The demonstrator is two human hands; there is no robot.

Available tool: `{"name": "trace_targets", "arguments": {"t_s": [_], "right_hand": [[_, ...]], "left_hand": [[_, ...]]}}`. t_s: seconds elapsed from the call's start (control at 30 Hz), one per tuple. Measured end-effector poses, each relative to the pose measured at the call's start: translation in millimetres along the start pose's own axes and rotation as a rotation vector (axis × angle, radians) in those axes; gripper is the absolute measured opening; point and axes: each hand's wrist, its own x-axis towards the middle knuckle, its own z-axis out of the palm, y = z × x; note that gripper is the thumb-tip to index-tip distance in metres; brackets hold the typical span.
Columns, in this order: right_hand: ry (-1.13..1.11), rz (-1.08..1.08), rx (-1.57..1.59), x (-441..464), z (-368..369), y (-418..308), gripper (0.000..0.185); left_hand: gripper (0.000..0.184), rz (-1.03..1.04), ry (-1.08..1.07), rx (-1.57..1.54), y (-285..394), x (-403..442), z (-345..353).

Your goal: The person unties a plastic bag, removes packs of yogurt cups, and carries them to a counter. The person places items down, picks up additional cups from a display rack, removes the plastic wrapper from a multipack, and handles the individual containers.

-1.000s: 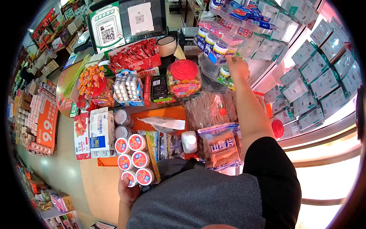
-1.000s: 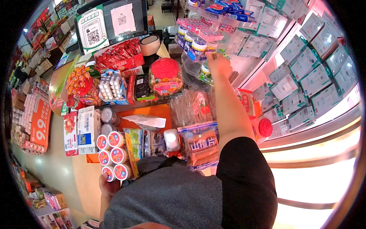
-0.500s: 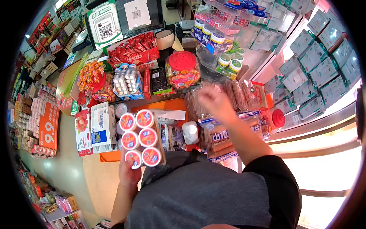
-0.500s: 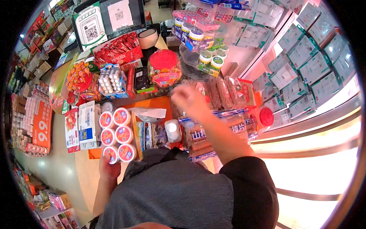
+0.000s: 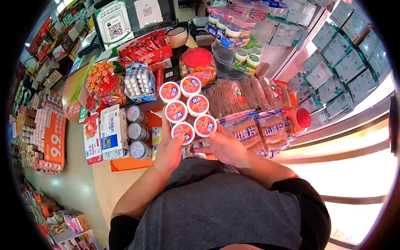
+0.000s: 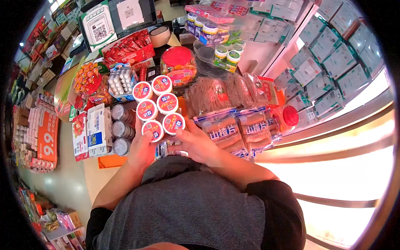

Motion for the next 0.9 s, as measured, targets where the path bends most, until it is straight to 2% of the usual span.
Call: {"name": "trace_targets", "arguments": {"t_s": [0.13,0.17,0.27,0.3,0.4,0.5,0.6,0.73,0.9], "right_hand": [[0.091,-0.043,0.016,-7.2,2.8,-1.1,0.058],[0.096,-0.023,0.046,-6.1,-0.7,-3.0,0.053],[0.103,-0.008,0.096,7.1,-25.4,-16.9,0.045],[0.106,-0.024,0.097,10.1,-32.6,-22.7,0.043],[0.158,-0.062,0.086,21.2,-44.2,-42.4,0.046],[0.220,-0.073,0.157,36.8,-63.3,-67.7,0.047],[0.329,-0.107,0.051,56.0,-92.0,-83.2,0.044],[0.534,-0.102,-0.019,72.4,-108.3,-101.0,0.046],[0.561,-0.087,0.094,79.5,-130.3,-122.8,0.050]], "left_hand": [[0.097,0.008,-0.014,0.146,-7.5,-3.8,-0.9],[0.107,0.006,-0.086,0.157,-4.6,-2.4,0.7],[0.107,0.015,-0.191,0.210,2.0,-8.0,6.0],[0.108,0.019,-0.156,0.229,0.5,-12.1,3.7],[0.099,-0.155,-0.084,0.266,1.9,-33.1,-31.8],[0.085,-0.195,0.043,0.225,1.4,-64.7,-61.3],[0.074,-0.246,0.178,0.186,1.0,-105.5,-84.5],[0.068,-0.270,0.373,0.147,-1.4,-152.6,-104.7],[0.059,-0.242,0.480,0.029,-16.1,-184.4,-116.3]]}}
